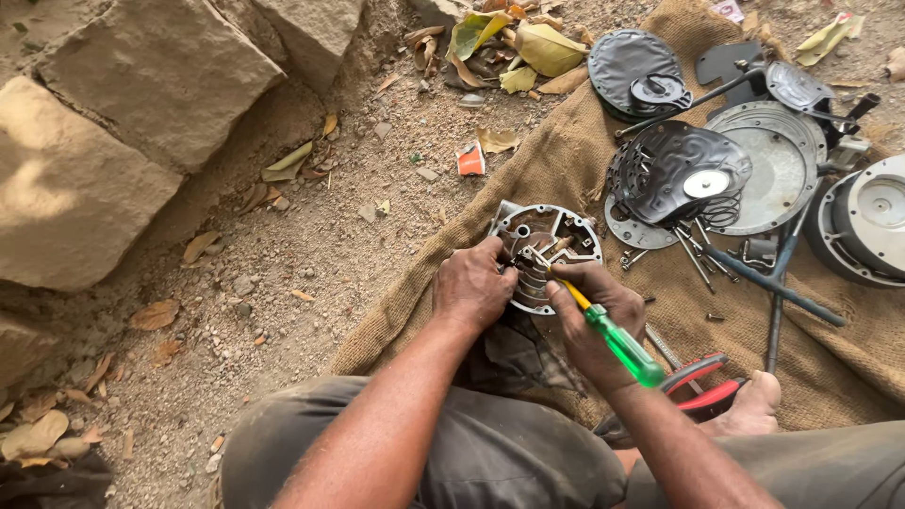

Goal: The person sits on the ground and repairs a disassembled engine casing. They use a screwdriver to adjust internal components, wipe parts with a rag, and manipulate small metal pieces by hand.

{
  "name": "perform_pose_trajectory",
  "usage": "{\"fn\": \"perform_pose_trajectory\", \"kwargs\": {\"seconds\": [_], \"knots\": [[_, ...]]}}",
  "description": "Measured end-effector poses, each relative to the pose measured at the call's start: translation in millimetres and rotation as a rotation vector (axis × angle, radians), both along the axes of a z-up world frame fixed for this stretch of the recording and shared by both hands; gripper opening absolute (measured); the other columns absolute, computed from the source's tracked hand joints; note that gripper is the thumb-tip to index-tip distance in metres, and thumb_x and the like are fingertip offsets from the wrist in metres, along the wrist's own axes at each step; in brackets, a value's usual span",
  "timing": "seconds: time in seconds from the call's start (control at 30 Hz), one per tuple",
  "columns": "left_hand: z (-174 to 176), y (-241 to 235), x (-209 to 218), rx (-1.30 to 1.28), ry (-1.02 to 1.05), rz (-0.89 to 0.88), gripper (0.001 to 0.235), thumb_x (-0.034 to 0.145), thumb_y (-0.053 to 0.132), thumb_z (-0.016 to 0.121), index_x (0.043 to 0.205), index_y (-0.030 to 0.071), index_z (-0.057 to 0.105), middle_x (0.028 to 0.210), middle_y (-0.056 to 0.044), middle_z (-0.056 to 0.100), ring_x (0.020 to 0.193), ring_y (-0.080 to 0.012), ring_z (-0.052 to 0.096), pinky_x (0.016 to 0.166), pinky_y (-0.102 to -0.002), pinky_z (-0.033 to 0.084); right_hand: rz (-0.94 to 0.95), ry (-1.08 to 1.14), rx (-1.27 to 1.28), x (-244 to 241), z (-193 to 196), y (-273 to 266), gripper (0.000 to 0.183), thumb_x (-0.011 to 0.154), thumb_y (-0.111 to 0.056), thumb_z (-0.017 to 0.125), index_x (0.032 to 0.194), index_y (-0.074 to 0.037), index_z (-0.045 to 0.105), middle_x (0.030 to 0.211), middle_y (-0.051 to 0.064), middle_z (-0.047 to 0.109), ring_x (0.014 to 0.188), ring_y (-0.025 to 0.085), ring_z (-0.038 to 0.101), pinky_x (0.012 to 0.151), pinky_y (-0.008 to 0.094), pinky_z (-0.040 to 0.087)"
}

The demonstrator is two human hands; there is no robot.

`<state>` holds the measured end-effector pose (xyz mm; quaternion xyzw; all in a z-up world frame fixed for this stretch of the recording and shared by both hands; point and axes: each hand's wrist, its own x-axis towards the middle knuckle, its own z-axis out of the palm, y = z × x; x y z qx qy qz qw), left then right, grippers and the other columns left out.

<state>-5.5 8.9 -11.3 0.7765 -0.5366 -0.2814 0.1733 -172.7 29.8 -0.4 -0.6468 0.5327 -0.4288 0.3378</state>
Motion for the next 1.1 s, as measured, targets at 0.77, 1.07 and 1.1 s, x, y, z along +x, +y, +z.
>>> {"fn": "perform_pose_trajectory", "kwargs": {"seconds": [0.77,1.07,1.1], "knots": [[3,-1,2,0.071,0.036,0.042,0.021,0.086,0.032,0.073,0.105,0.023,0.072,0.092,-0.006,0.078,0.092,-0.0271,0.075,0.085,-0.047,0.058,0.214,0.176,-0.207,-2,0,0,0.02,0.086,-0.009,0.076,0.106,-0.005,0.074,0.1,0.013,0.077,0.091,0.024,0.078,0.079,0.033,0.062],[4,-4,4,0.071,0.043,0.063,0.027,0.085,0.035,0.076,0.109,0.025,0.074,0.095,-0.006,0.078,0.096,-0.0269,0.075,0.089,-0.047,0.057,0.03,0.079,-0.012,-18,0,-13,0.013,0.091,-0.011,0.076,0.103,-0.009,0.077,0.093,0.009,0.08,0.083,0.016,0.076,0.072,0.03,0.059],[4,-3,4,0.068,0.047,0.062,0.027,0.084,0.035,0.076,0.109,0.025,0.074,0.095,-0.006,0.079,0.096,-0.0269,0.075,0.089,-0.047,0.057,0.073,0.029,-0.044,-17,0,-12,0.013,0.091,-0.01,0.075,0.104,-0.008,0.076,0.094,0.009,0.079,0.085,0.016,0.075,0.074,0.029,0.059]]}}
